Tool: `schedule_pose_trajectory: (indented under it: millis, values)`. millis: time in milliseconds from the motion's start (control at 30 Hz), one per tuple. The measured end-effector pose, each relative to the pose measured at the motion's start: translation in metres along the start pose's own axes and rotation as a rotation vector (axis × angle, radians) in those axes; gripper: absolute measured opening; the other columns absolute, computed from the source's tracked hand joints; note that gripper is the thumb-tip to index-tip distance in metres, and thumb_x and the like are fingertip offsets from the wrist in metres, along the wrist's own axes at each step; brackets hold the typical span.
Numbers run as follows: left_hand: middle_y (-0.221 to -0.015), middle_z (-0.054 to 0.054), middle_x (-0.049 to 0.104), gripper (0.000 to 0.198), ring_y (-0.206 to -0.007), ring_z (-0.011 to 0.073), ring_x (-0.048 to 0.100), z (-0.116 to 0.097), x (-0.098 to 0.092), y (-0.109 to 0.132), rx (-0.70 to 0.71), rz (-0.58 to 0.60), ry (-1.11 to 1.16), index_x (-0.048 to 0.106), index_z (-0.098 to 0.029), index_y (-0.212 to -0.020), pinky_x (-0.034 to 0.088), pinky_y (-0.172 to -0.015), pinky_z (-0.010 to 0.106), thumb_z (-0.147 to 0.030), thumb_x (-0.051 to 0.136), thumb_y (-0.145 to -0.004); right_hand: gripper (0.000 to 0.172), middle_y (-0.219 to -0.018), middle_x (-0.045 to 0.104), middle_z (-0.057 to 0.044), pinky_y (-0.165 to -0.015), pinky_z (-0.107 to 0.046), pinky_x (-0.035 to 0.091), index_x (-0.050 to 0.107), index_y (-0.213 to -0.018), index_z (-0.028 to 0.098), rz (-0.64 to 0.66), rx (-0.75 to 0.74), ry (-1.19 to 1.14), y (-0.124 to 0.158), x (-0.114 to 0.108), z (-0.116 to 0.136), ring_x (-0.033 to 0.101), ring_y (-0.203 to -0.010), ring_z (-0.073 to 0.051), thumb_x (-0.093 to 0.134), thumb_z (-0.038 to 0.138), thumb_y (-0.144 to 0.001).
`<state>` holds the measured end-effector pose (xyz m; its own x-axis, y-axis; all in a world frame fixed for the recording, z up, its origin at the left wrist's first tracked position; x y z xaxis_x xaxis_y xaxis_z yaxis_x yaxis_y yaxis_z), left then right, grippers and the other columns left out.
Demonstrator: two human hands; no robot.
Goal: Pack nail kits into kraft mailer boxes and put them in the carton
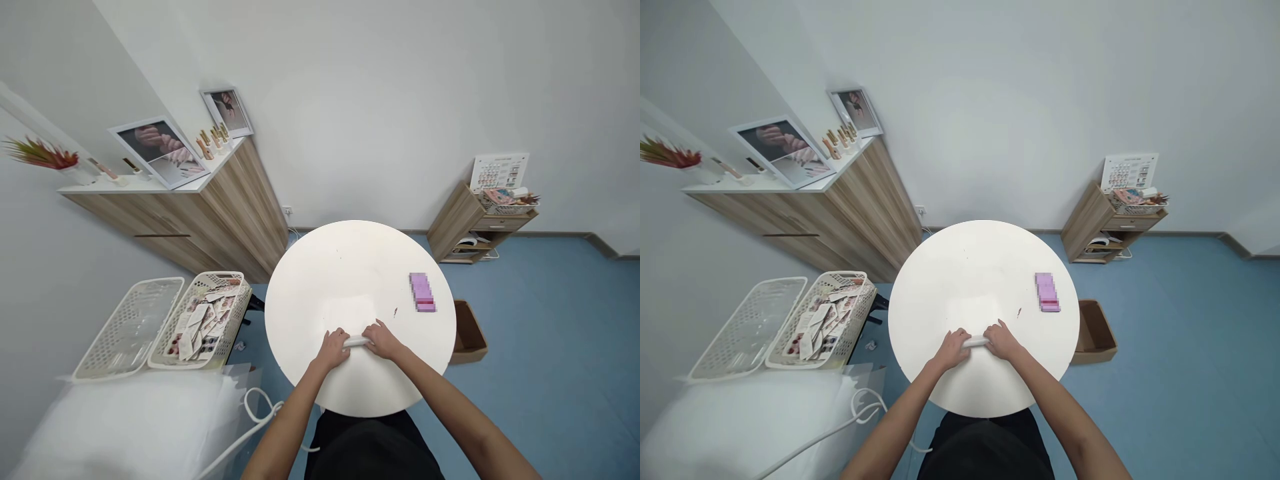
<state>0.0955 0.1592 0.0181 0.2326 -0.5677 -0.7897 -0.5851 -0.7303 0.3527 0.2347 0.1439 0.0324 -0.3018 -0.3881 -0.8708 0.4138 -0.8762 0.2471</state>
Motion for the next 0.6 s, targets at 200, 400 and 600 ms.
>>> schedule_pose_trajectory:
  millis: [200, 400, 600]
  values:
    - [-0.107, 0.010, 0.069, 0.029, -0.108, 0.0266, 0.061, 0.023, -0.012, -0.010, -0.151, -0.142, -0.075, 0.058, -0.020, -0.114, 0.028, -0.109, 0.052, -0.029, 0.041, -0.093, 0.016, -0.096, 0.071, -0.003, -0.075, -0.028, 0.040, 0.064, -0.096, 0.023, -0.044, 0.333, -0.344, -0.032, -0.005, -0.036, 0.063, -0.090, -0.020, 0.057, 0.033, -0.086]
    - [-0.119, 0.014, 0.064, 0.050, -0.116, 0.0297, 0.056, 0.021, -0.025, -0.007, -0.227, -0.322, -0.255, 0.047, -0.016, -0.134, 0.027, -0.110, 0.054, -0.018, 0.046, -0.084, 0.023, -0.101, 0.069, -0.004, -0.075, -0.027, 0.037, 0.060, -0.103, 0.023, -0.091, 0.539, -0.327, -0.049, 0.005, -0.051, 0.061, -0.094, -0.020, 0.060, 0.035, -0.085]
    - [-0.158, 0.011, 0.027, 0.068, -0.147, 0.0300, 0.018, -0.013, 0.020, -0.003, 0.135, -0.367, -0.425, 0.028, -0.021, -0.149, 0.009, -0.116, 0.060, -0.023, 0.046, -0.084, 0.040, -0.118, 0.059, -0.011, -0.085, -0.033, 0.040, 0.054, -0.117, 0.019, -0.273, 0.586, -0.202, -0.041, 0.005, -0.056, 0.053, -0.109, -0.027, 0.062, 0.038, -0.083]
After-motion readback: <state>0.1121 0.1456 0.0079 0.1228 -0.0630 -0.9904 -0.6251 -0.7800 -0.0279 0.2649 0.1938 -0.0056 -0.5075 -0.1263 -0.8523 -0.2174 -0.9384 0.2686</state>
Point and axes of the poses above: each hand's wrist, its own y-axis away from the middle knuckle, its own x-axis out of the palm, z = x × y, the point moved 8 cm from there along -y, towards the middle knuckle
